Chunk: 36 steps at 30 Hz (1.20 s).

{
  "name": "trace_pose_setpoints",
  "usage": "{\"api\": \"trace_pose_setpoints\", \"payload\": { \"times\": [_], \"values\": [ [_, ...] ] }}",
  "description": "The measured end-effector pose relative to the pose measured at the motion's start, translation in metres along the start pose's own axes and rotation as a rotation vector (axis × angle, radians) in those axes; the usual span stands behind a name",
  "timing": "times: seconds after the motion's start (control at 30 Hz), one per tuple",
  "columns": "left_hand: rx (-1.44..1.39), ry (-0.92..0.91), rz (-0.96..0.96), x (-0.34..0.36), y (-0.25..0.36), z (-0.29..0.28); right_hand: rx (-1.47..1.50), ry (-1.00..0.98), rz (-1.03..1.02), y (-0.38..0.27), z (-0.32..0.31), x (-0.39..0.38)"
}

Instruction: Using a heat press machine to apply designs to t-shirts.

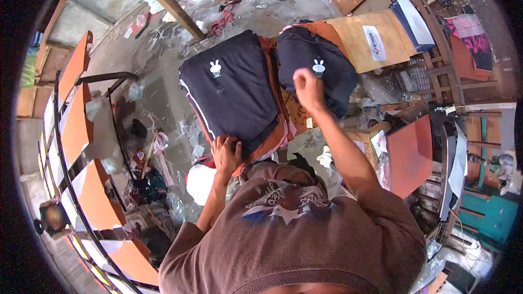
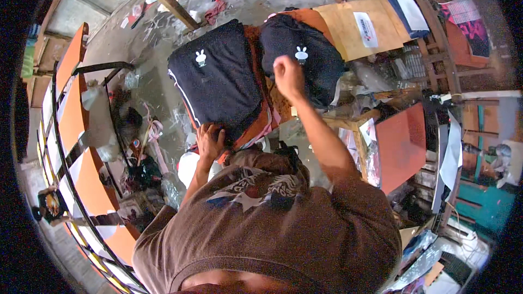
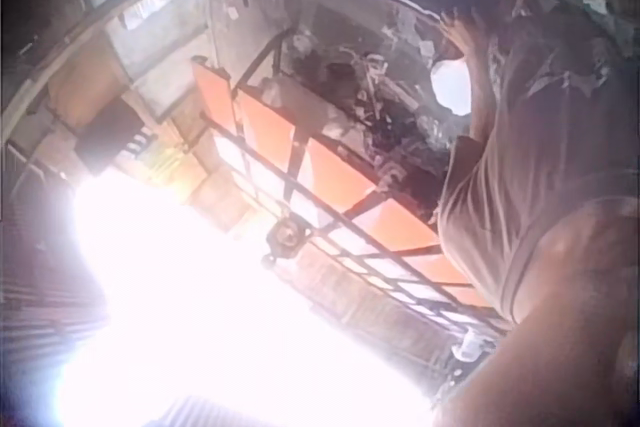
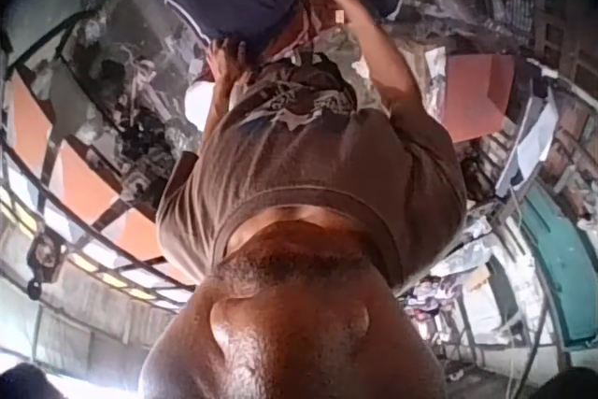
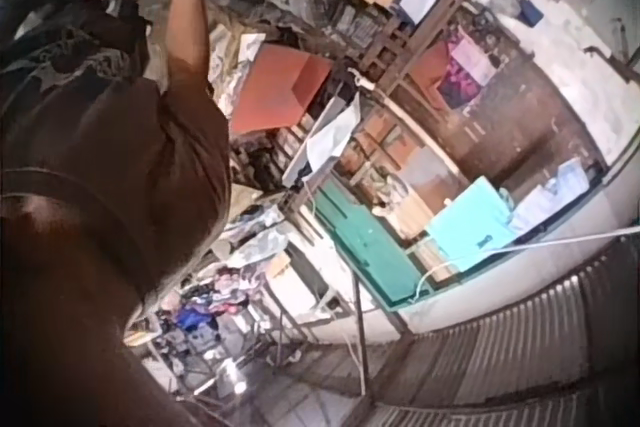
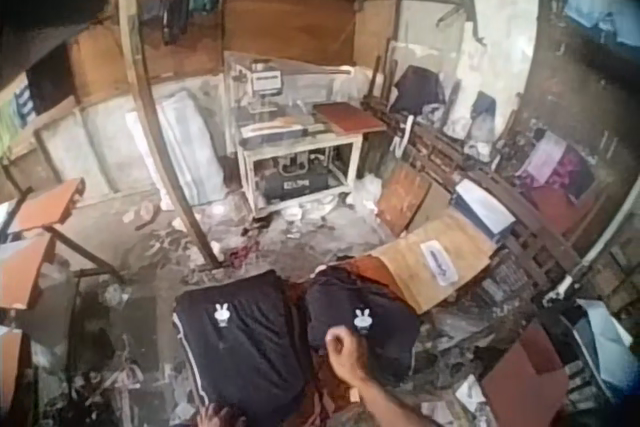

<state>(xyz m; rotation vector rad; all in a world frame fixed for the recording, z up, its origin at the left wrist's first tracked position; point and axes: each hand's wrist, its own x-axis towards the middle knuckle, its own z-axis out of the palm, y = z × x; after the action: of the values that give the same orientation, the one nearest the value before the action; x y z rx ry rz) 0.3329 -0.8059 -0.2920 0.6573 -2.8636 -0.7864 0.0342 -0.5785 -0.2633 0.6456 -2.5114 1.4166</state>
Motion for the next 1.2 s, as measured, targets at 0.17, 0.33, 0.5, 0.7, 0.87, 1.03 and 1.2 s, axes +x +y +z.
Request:
{"api": "trace_pose_setpoints", "payload": {
  "times": [0.17,0.33,0.5,0.7,0.87,1.03,1.2],
  "values": [
    [-0.028,0.021,0.029,0.006,-0.014,-0.001,-0.417,0.026,0.135,0.054,-0.03,0.093],
    [-0.081,0.009,0.012,0.005,-0.014,-0.005,-0.62,-0.142,0.061,0.08,-0.049,0.135],
    [-0.114,0.017,-0.007,0.003,-0.012,-0.005,-0.642,-0.287,0.01,0.084,-0.059,0.146],
    [-0.121,-0.002,0.007,0.01,-0.015,-0.007,-0.633,-0.175,-0.097,0.089,-0.055,0.146],
    [-0.154,-0.016,0.016,0.012,-0.016,-0.01,-0.525,-0.231,-0.047,0.084,-0.06,0.147],
    [-0.123,-0.003,0.02,0.011,-0.015,-0.008,-0.476,-0.219,-0.252,0.066,-0.078,0.138],
    [-0.1,-0.036,0.016,0.018,-0.017,-0.007,-0.466,-0.303,-0.437,0.053,-0.091,0.114]
  ]
}}
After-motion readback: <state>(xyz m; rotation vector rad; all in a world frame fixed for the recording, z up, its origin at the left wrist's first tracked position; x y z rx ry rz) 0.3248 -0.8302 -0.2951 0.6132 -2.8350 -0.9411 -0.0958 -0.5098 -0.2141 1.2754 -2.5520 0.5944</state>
